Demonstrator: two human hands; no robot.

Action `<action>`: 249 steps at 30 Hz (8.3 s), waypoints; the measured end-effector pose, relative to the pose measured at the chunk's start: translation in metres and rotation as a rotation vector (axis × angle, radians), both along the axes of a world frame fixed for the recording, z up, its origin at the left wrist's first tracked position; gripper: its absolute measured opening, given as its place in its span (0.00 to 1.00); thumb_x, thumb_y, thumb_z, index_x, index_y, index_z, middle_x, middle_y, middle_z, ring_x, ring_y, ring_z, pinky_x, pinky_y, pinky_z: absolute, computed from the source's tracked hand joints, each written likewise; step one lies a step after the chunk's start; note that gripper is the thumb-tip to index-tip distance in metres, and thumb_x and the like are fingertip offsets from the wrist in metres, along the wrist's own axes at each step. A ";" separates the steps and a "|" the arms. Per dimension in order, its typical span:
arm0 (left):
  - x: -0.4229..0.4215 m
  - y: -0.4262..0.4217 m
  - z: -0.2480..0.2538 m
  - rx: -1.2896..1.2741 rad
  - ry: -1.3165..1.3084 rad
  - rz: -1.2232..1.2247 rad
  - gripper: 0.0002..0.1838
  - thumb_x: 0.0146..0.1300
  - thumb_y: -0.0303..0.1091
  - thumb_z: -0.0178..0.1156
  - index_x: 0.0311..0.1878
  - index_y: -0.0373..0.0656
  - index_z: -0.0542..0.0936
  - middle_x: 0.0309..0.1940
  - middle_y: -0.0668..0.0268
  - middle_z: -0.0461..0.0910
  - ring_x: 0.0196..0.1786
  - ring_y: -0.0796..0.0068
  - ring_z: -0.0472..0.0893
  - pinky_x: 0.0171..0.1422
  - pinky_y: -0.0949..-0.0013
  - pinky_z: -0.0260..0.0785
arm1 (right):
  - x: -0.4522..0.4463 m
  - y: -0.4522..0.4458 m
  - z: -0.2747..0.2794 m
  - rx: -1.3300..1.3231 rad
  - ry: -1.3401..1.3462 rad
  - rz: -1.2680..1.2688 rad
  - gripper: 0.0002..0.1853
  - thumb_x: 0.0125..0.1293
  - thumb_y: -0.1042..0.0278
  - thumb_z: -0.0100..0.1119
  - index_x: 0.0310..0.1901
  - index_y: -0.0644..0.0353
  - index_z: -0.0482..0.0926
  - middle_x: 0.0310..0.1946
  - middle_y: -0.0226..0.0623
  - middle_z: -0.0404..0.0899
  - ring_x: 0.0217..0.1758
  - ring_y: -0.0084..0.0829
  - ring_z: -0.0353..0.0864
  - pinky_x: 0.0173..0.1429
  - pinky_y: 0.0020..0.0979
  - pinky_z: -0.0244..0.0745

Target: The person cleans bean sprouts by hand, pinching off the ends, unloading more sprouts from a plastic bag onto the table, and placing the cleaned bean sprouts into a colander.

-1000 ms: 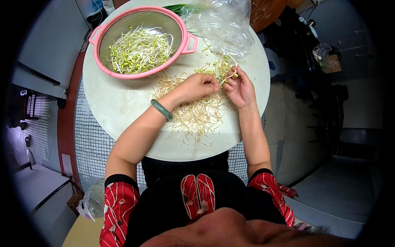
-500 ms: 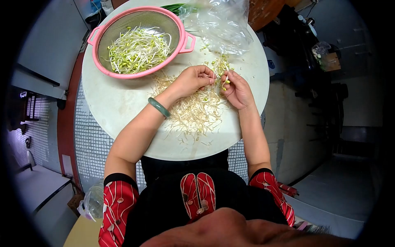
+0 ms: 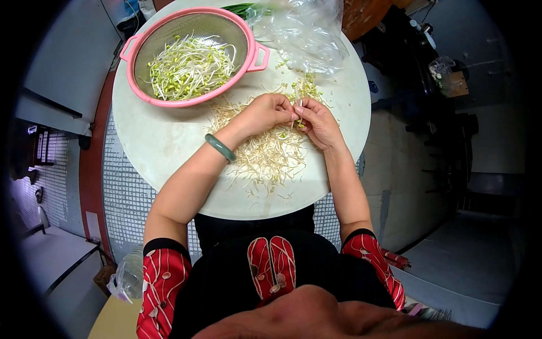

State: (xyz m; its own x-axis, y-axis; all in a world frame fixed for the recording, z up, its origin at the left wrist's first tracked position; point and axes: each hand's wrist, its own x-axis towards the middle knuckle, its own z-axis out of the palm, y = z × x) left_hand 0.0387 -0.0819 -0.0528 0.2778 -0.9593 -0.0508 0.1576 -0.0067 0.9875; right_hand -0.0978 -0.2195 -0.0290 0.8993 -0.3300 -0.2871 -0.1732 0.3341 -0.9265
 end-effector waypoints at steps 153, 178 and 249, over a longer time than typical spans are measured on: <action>0.018 0.004 0.006 -0.059 0.266 0.176 0.08 0.69 0.27 0.54 0.46 0.37 0.80 0.35 0.70 0.79 0.33 0.83 0.75 0.41 0.78 0.69 | 0.020 -0.008 0.012 -0.069 -0.206 -0.218 0.07 0.70 0.65 0.61 0.41 0.60 0.79 0.29 0.25 0.78 0.29 0.17 0.74 0.36 0.20 0.70; -0.006 -0.003 0.004 -0.085 -0.241 0.396 0.09 0.74 0.29 0.53 0.49 0.34 0.77 0.35 0.70 0.76 0.37 0.83 0.71 0.42 0.78 0.63 | 0.023 -0.001 -0.016 -0.844 -0.311 -0.378 0.13 0.57 0.55 0.64 0.34 0.56 0.85 0.33 0.38 0.86 0.35 0.38 0.86 0.42 0.36 0.81; -0.001 0.030 0.024 0.050 -0.900 0.370 0.10 0.62 0.18 0.56 0.47 0.35 0.79 0.40 0.59 0.82 0.38 0.68 0.82 0.45 0.69 0.74 | 0.023 -0.017 0.035 -0.023 -0.235 -0.095 0.10 0.68 0.64 0.63 0.34 0.62 0.79 0.23 0.25 0.74 0.25 0.17 0.70 0.33 0.20 0.67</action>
